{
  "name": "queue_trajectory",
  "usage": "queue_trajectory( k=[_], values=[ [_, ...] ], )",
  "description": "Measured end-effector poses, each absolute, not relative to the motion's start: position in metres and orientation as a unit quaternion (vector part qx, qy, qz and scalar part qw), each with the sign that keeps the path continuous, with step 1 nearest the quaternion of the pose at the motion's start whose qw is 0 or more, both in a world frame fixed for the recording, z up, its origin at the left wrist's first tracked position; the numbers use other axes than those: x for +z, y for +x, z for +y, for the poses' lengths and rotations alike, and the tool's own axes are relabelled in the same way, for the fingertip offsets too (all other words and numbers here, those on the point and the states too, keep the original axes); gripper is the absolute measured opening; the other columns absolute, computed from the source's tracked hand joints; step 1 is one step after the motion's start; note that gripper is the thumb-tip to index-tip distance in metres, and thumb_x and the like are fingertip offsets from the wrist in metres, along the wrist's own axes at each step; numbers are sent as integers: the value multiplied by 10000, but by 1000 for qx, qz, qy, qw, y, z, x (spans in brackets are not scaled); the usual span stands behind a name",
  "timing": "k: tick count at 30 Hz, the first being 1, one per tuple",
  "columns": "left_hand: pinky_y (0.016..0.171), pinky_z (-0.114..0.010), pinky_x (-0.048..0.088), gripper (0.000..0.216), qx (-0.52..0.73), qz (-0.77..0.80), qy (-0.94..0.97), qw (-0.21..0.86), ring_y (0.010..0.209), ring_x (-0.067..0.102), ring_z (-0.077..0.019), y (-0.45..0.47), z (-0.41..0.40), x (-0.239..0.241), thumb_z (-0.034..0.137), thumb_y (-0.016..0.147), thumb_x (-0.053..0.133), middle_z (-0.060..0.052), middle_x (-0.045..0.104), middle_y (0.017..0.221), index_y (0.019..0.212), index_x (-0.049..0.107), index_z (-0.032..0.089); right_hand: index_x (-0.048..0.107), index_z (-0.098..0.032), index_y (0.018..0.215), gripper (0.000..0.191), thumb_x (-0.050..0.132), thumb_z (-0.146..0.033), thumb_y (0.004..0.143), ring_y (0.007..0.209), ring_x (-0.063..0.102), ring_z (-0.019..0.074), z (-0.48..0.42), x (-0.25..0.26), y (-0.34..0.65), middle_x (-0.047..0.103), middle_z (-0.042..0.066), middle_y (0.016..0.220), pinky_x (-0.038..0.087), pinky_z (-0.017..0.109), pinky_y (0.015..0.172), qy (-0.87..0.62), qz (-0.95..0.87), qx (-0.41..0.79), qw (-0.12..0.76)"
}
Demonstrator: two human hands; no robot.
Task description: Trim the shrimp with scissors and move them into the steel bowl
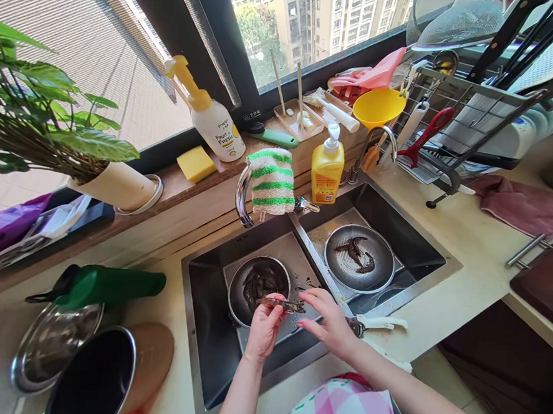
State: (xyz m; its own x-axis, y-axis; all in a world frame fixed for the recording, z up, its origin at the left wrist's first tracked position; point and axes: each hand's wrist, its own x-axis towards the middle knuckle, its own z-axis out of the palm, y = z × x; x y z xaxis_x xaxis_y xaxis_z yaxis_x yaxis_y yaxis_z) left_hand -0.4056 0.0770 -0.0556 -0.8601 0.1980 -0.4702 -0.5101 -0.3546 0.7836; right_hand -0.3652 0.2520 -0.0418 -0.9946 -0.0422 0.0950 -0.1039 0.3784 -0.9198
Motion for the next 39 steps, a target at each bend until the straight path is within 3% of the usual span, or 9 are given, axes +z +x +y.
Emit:
queue_trajectory(
  k=[6,12,17,39],
  values=[
    [613,-210,449,257,804,530,-189,193,679,544,-104,-402,81,-54,242,612,724,-13,589,791,821,605,150,665,-216,939,257,658,-314,701,824,572,177,215,-55,-388,636,49,873,451,312,761,-50,-725,685,-50],
    [660,-238,462,237,796,534,-206,199,709,558,-109,-396,84,-59,263,655,695,-24,612,828,848,614,152,685,-212,912,258,671,-304,671,847,574,183,210,-73,-384,653,46,885,435,322,789,-119,-618,772,-89],
    [608,-232,458,242,764,572,-210,212,643,551,-104,-396,87,-59,278,665,685,-39,623,781,840,621,122,689,-180,866,299,699,-352,621,670,559,138,209,-74,-385,656,21,762,441,294,685,-164,-507,834,-146],
    [593,-236,455,273,687,676,-162,211,610,562,-124,-399,94,-60,330,666,673,-53,659,737,834,651,117,638,-143,608,244,694,-381,611,569,495,105,210,-83,-383,573,-20,566,390,250,637,-187,-426,871,-160]
  ],
)
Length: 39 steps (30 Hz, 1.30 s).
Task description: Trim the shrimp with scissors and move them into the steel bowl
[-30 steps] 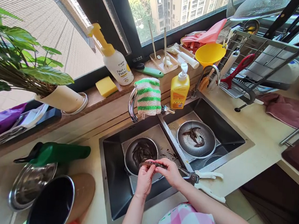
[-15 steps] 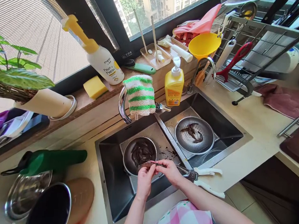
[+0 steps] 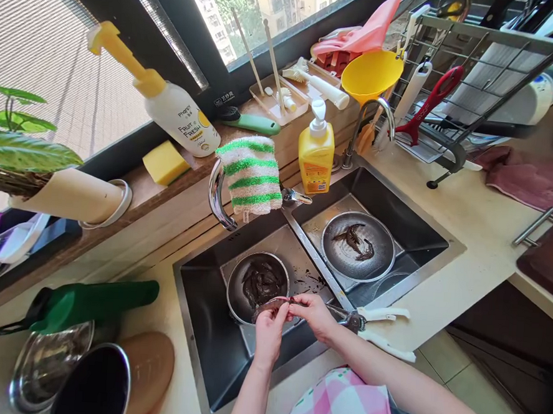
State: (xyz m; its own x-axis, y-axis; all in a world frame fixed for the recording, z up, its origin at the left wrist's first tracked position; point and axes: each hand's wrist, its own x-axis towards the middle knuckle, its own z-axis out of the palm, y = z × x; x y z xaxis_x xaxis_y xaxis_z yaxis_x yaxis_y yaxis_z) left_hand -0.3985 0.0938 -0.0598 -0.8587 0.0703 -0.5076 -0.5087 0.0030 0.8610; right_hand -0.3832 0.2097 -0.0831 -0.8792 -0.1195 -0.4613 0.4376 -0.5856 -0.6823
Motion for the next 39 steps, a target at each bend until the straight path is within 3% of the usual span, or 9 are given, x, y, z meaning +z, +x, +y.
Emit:
queue_trajectory(
  k=[12,19,29,39],
  values=[
    [671,-281,495,315,703,647,-211,207,760,602,-174,-395,98,-66,313,625,711,-98,656,848,844,637,99,620,-141,619,276,741,-378,545,533,491,91,205,-91,-382,560,-30,561,393,253,609,245,376,-878,169],
    [599,-247,499,323,716,645,-210,167,714,603,-149,-393,99,-66,321,649,694,-57,637,867,909,601,154,600,-137,583,340,757,-423,489,504,468,79,202,-90,-385,547,-34,542,379,236,559,253,349,-886,169],
    [644,-286,514,362,711,640,-225,186,750,626,-186,-398,103,-74,347,615,712,-91,671,826,882,631,117,565,-143,547,314,744,-400,526,482,428,69,198,-90,-386,514,-43,496,345,224,532,274,328,-891,155],
    [625,-269,514,353,704,640,-245,187,691,627,-160,-399,110,-70,350,614,711,-84,676,813,865,640,113,574,-131,591,336,746,-413,530,483,400,59,196,-92,-386,503,-39,530,309,207,497,296,300,-895,143]
  ],
)
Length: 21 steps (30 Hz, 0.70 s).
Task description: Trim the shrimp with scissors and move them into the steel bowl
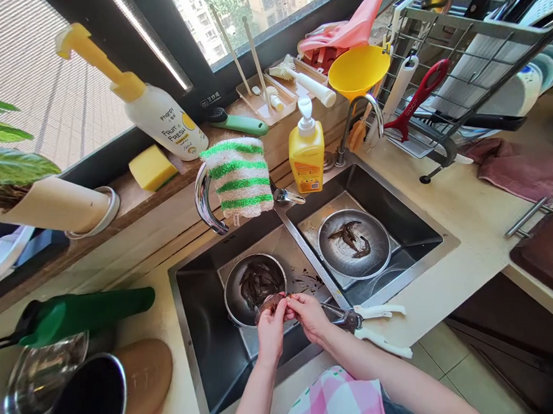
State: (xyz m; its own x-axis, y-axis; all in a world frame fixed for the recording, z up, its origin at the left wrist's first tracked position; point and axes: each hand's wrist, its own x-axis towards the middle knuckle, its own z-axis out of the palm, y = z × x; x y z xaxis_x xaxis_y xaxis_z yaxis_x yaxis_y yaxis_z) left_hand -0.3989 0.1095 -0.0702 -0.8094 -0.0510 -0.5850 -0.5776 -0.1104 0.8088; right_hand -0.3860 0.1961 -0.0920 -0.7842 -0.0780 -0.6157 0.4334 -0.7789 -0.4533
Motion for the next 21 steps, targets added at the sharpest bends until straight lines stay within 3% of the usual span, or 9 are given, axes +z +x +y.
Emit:
queue_trajectory(
  k=[16,21],
  values=[
    [649,-258,500,362,658,690,-224,202,665,614,-139,-406,110,-72,363,648,682,-70,680,825,928,648,137,574,-126,629,314,758,-361,532,481,348,42,196,-92,-391,472,-51,550,264,194,467,311,218,-914,141],
    [564,-226,490,360,661,685,-234,199,561,570,-105,-406,114,-70,364,629,695,-48,656,739,893,641,125,567,-127,628,324,769,-357,521,477,353,39,198,-90,-392,470,-53,542,260,186,455,306,202,-920,141]
  ],
)
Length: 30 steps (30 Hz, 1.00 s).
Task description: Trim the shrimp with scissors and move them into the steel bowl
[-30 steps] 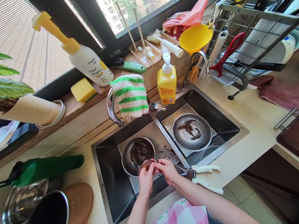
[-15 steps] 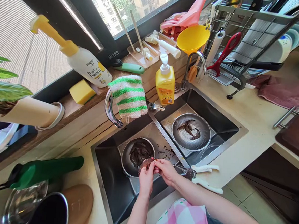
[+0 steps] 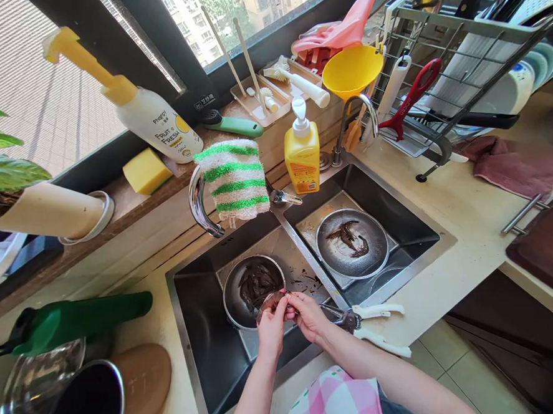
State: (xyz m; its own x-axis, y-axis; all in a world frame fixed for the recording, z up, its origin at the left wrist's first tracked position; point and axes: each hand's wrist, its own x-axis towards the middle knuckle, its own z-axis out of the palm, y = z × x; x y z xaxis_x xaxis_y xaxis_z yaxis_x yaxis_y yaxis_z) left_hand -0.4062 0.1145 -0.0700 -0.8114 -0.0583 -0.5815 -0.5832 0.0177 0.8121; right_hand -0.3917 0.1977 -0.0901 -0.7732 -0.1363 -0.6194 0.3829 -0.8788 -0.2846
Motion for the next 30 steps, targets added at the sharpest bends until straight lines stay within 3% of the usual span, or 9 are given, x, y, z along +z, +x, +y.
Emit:
queue_trajectory(
  k=[5,12,20,30],
  values=[
    [466,-183,460,478,686,671,-214,185,539,540,-75,-405,118,-60,370,650,681,-20,612,822,1061,529,179,544,-134,622,343,748,-403,556,441,357,43,199,-92,-391,463,-58,493,250,185,426,271,207,-925,168],
    [450,-153,390,291,711,659,-186,157,467,436,-30,-407,113,-62,364,726,612,36,535,669,917,554,153,597,-118,658,320,718,-410,606,514,479,76,201,-92,-390,566,-12,565,341,218,531,220,258,-926,166],
    [530,-182,439,313,715,649,-219,139,573,514,-64,-400,117,-73,368,694,642,-8,578,755,896,558,144,583,-118,581,319,746,-391,559,479,432,59,199,-91,-389,531,-31,501,284,203,494,257,267,-916,153],
    [521,-204,469,321,720,639,-235,134,525,508,-61,-399,118,-72,365,676,658,-1,578,724,876,551,139,585,-124,572,362,722,-458,550,480,444,65,197,-91,-391,533,-30,495,330,204,504,282,326,-891,144]
  ],
)
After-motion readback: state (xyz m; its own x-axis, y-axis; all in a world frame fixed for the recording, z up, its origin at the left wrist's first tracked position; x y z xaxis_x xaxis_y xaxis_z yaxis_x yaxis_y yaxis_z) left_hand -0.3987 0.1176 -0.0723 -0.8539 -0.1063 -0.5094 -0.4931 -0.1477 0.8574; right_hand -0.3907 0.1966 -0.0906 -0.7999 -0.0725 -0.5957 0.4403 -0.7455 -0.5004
